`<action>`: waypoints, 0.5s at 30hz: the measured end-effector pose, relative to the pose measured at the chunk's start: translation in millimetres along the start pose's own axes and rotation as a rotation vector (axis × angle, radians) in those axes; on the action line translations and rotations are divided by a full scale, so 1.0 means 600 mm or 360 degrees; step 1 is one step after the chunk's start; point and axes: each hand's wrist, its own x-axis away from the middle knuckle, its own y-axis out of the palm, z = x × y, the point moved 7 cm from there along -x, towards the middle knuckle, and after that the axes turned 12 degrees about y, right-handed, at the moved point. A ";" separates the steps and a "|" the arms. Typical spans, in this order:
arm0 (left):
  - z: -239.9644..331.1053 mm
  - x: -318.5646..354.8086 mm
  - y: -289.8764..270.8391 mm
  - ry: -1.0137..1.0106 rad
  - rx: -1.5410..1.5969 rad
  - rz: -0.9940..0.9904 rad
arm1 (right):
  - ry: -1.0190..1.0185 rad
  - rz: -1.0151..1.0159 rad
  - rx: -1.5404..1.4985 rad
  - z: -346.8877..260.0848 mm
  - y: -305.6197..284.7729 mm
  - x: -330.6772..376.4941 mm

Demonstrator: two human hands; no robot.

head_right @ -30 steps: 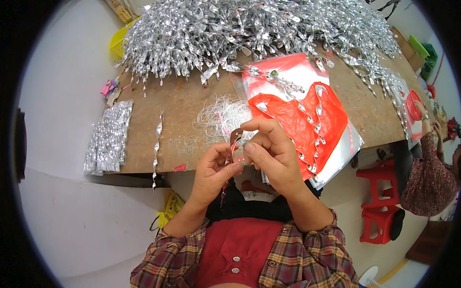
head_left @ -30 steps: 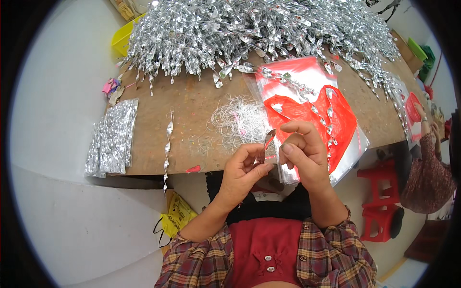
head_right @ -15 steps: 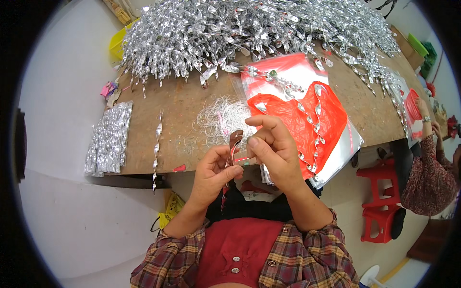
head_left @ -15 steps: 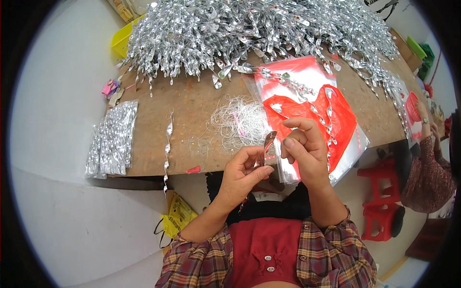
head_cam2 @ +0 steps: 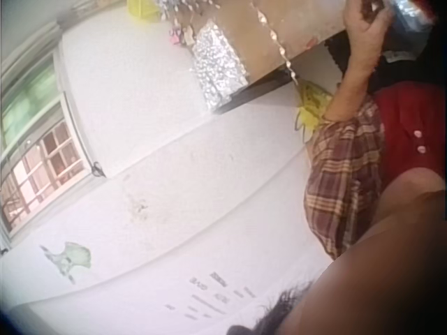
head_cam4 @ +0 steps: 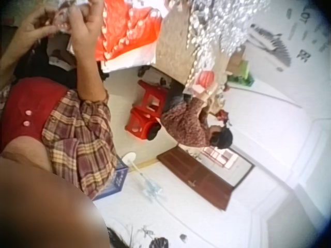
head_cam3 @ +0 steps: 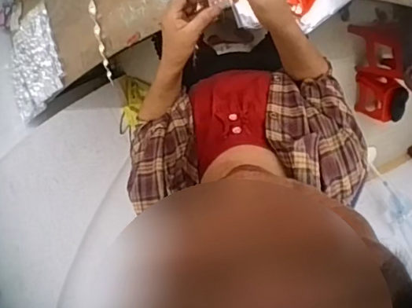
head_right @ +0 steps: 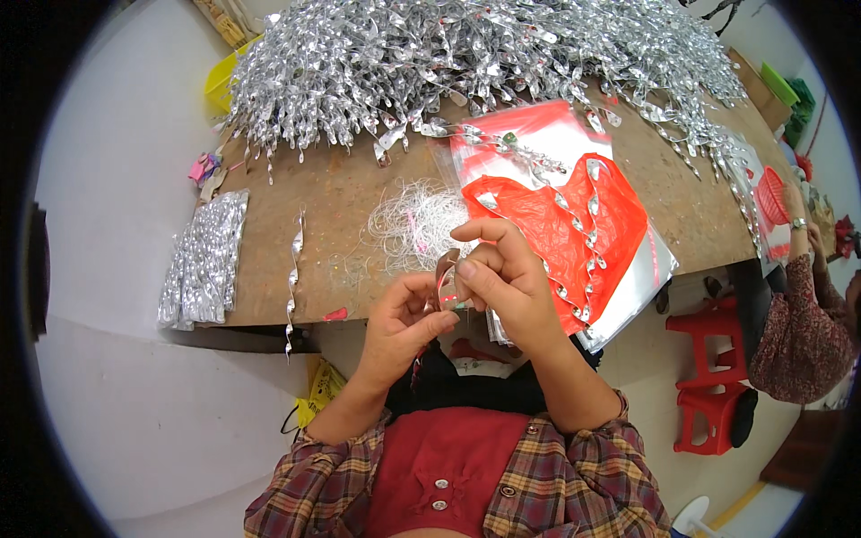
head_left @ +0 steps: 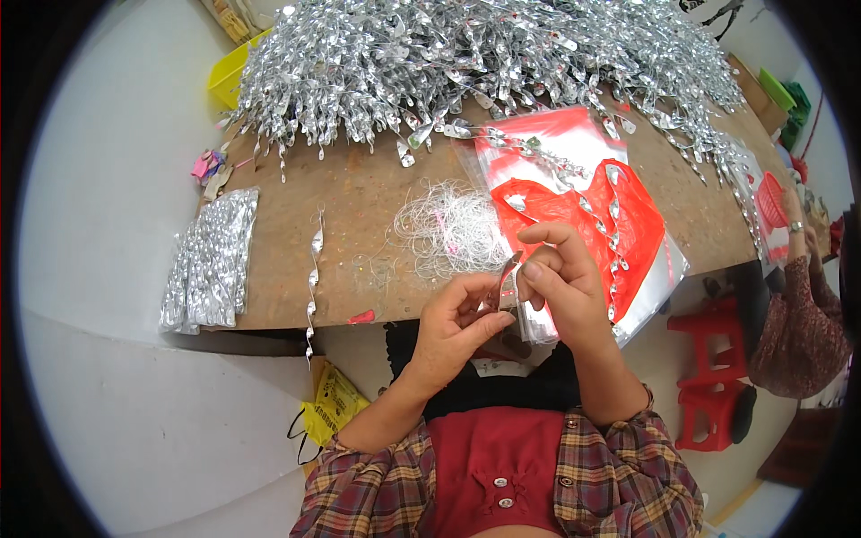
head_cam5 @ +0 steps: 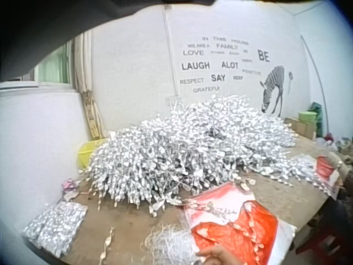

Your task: Packaging silver tinsel garlands into plastic bags at a workshop bench.

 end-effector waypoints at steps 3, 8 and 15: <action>-0.003 0.004 -0.003 0.0074 -0.0142 -0.0082 | 0.0162 -0.0131 -0.0121 0.017 -0.006 -0.008; 0.015 0.003 0.007 -0.0026 0.0298 -0.0168 | 0.0305 -0.0365 -0.0229 0.038 0.004 -0.009; 0.033 -0.019 -0.015 0.0078 0.0129 0.0016 | 0.0335 -0.0462 -0.0131 0.042 0.012 -0.006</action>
